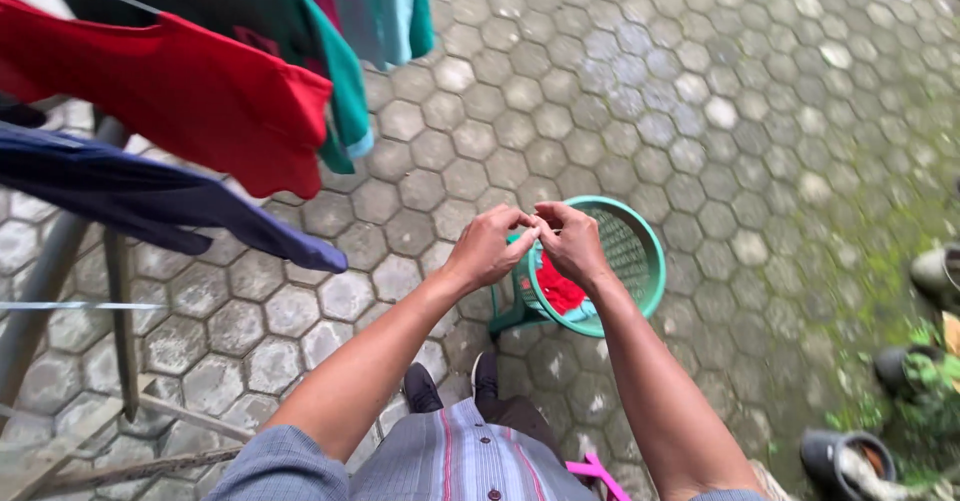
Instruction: Hanging small items of clothing on a rack using hangers.
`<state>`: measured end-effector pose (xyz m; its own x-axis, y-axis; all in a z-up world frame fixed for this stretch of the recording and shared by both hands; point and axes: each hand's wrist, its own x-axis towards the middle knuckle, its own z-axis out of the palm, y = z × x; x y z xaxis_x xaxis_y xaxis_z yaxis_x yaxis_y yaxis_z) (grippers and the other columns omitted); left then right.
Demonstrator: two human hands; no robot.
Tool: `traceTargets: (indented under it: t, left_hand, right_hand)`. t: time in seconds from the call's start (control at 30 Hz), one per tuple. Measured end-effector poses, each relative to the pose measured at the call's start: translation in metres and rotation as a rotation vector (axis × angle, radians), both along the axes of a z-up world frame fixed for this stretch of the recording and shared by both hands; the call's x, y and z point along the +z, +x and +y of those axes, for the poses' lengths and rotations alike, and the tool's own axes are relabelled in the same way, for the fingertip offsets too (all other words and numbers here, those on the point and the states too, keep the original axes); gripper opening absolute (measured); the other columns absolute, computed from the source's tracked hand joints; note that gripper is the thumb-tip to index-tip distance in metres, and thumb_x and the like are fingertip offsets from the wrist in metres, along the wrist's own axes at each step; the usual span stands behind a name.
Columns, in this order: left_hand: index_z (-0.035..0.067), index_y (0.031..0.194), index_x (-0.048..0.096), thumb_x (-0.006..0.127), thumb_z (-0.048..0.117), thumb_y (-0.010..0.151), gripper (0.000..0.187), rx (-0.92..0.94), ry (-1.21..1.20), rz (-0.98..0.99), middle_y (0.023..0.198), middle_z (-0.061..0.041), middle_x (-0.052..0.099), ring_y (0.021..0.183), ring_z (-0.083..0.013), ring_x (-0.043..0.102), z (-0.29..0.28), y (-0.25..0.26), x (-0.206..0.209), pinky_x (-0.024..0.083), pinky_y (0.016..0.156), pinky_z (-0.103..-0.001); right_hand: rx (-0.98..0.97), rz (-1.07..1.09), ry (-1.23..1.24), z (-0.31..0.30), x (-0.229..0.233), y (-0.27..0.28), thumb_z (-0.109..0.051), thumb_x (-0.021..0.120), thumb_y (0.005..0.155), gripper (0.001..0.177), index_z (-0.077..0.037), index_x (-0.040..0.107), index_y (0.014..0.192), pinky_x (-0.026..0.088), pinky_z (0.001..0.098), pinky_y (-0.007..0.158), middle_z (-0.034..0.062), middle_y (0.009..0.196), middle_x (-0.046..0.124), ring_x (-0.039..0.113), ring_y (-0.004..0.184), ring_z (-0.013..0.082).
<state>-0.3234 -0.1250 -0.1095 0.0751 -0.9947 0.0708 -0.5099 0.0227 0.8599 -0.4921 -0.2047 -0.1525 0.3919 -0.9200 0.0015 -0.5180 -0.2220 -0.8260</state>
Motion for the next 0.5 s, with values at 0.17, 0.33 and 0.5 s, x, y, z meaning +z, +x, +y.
traceTargets:
  t: [0.17, 0.33, 0.5]
  left_hand:
    - [0.006, 0.102, 0.074, 0.073, 0.036, 0.087, 0.033, -0.159, 0.013, -0.002, 0.107, -0.017, 0.073, 0.102, -0.0354, 0.070, -0.010, -0.037, -0.044, 0.054, 0.088, -0.045]
    - [0.006, 0.103, 0.075, 0.073, 0.037, 0.086, 0.035, -0.176, 0.156, -0.072, 0.105, -0.019, 0.073, 0.102, -0.0362, 0.070, -0.013, -0.069, -0.087, 0.055, 0.089, -0.046]
    - [0.004, 0.101, 0.074, 0.075, 0.034, 0.084, 0.034, -0.121, 0.207, -0.155, 0.099, -0.020, 0.072, 0.096, -0.0383, 0.069, -0.014, -0.112, -0.140, 0.054, 0.085, -0.048]
  right_hand:
    - [-0.102, 0.075, 0.031, 0.006, -0.018, -0.064, -0.023, 0.072, 0.093, 0.031, -0.002, 0.074, 0.115, 0.060, 0.0321, 0.080, 0.0133, 0.099, 0.079, 0.077, 0.088, 0.0169]
    - [-0.203, 0.152, 0.125, 0.005, -0.062, -0.119, -0.025, 0.073, 0.092, 0.032, -0.002, 0.075, 0.114, 0.059, 0.0327, 0.079, 0.0131, 0.097, 0.079, 0.076, 0.086, 0.0168]
    - [-0.206, 0.150, 0.245, 0.008, -0.109, -0.171, -0.026, 0.071, 0.092, 0.034, -0.002, 0.074, 0.115, 0.059, 0.0328, 0.080, 0.0127, 0.098, 0.080, 0.076, 0.088, 0.0177]
